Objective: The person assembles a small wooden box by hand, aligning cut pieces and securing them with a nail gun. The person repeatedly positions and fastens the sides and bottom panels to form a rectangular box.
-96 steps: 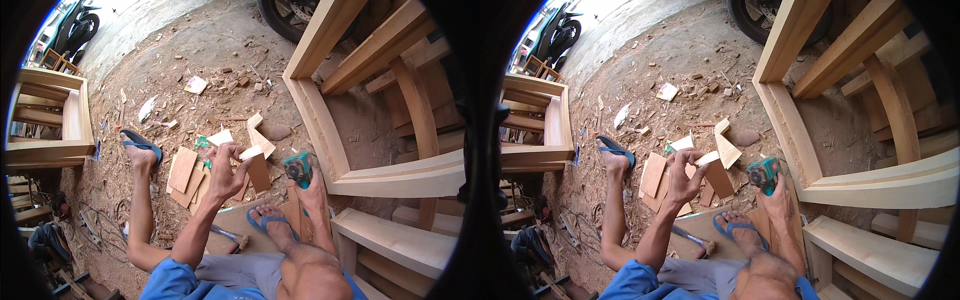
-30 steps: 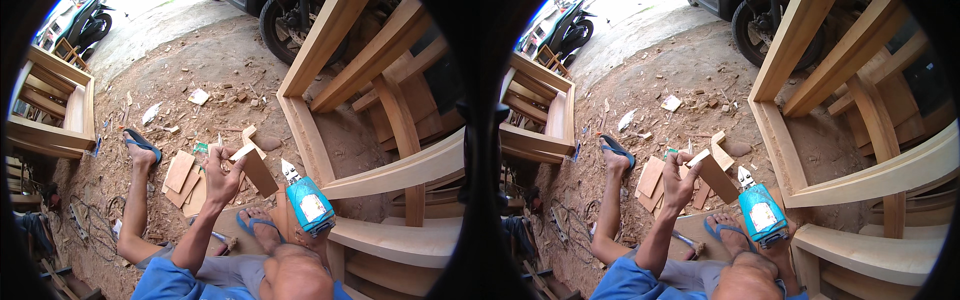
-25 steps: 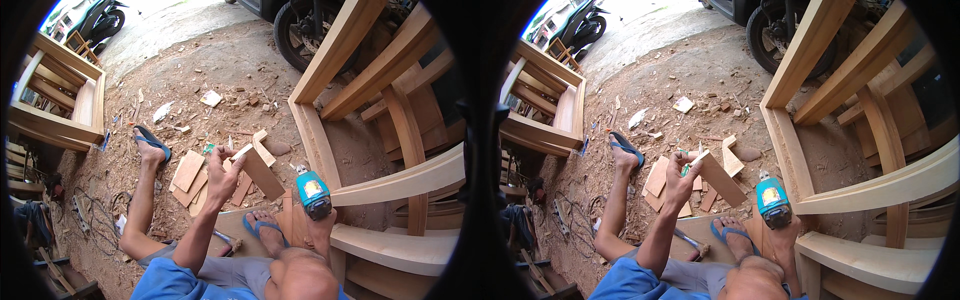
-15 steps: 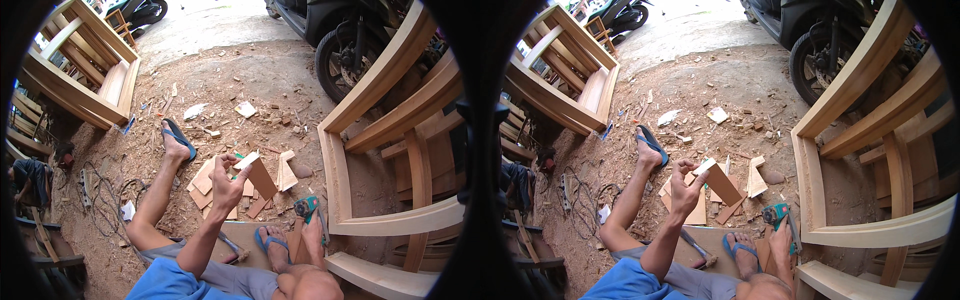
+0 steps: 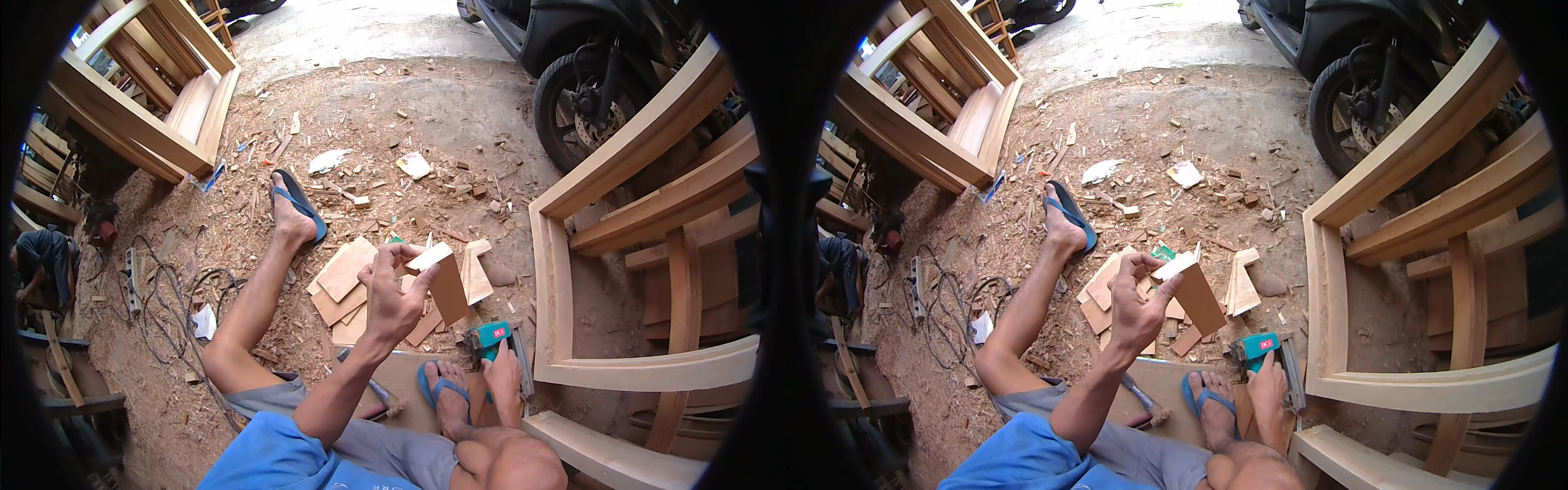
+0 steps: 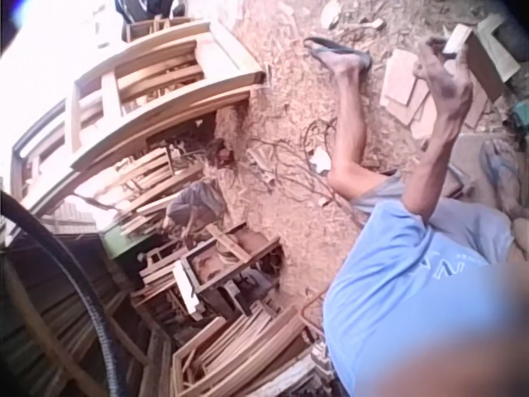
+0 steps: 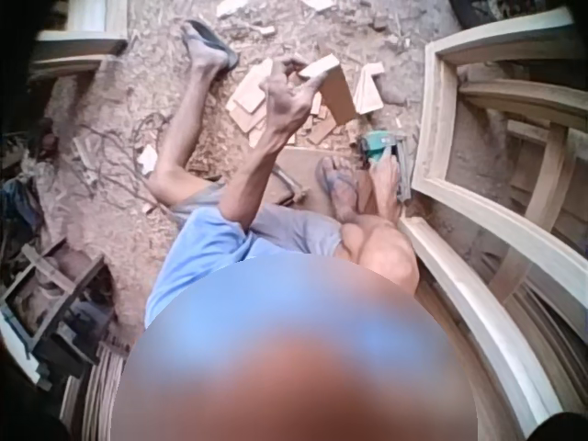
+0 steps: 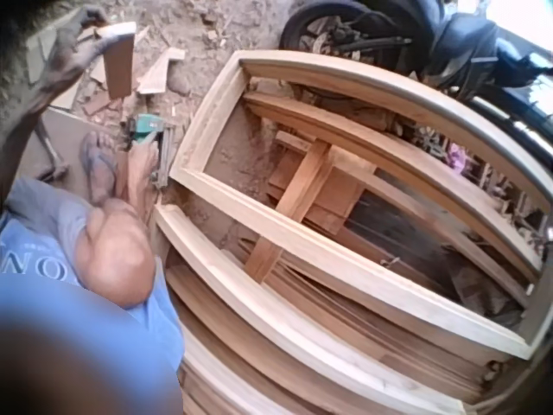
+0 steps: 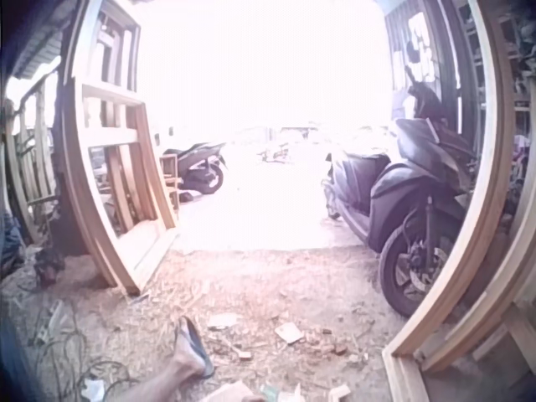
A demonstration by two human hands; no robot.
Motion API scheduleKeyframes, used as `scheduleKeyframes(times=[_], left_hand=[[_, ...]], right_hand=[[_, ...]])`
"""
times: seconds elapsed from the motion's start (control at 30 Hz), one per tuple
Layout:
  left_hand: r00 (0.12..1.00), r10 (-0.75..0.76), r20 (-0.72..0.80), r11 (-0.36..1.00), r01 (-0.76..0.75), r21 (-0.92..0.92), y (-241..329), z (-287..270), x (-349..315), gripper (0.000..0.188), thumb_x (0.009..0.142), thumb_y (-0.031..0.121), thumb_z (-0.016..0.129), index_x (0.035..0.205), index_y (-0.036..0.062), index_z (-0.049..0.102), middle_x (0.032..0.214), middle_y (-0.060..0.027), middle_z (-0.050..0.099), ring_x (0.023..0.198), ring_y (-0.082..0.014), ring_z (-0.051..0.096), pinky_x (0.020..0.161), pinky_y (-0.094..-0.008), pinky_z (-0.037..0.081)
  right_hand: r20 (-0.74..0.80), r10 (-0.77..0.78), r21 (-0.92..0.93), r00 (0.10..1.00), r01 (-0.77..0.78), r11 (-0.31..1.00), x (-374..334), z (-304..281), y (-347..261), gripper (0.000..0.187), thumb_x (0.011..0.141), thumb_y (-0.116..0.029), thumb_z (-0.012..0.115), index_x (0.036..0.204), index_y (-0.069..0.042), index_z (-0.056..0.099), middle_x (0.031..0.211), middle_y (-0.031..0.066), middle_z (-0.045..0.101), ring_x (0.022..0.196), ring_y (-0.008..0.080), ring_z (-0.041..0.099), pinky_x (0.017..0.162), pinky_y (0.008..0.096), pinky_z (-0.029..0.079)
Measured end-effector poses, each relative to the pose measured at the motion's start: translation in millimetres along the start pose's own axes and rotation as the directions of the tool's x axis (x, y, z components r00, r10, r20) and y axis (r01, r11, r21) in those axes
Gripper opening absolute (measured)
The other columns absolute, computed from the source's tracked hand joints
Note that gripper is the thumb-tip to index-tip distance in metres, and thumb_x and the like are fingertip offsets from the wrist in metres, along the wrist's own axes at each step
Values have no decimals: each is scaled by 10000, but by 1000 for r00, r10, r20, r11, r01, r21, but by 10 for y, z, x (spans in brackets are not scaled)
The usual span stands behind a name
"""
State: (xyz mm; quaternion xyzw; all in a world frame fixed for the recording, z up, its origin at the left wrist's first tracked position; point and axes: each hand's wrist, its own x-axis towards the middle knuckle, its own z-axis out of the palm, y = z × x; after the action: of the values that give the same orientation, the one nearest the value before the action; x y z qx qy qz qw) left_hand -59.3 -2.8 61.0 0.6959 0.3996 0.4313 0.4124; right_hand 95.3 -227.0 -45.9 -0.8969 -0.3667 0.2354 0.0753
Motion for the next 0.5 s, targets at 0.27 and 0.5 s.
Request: scheduleKeyframes(times=[0.27,0.5], left_hand=[[975,-209,80,963,219,-156,60,217,-185,349,853,222,779,1072,59,562,967,-67,636,968,-201,582,959,-398,307],[995,-79,67,996,82,-43,-21,284,-267,346,848,110,776,1055,-10,525,960,-139,676,945,-211,656,844,-350,509]], right_hand=[[-323,-597,323,734,679,660,322,-1034,-960,971,744,-279,852,1495,18,312,1385,267,507,1269,400,530,1044,436,456],[-324,-628,401,707,704,585,414,-1061,-1274,917,735,-154,811,1499,-19,323,1312,264,555,1162,393,608,966,434,509]])
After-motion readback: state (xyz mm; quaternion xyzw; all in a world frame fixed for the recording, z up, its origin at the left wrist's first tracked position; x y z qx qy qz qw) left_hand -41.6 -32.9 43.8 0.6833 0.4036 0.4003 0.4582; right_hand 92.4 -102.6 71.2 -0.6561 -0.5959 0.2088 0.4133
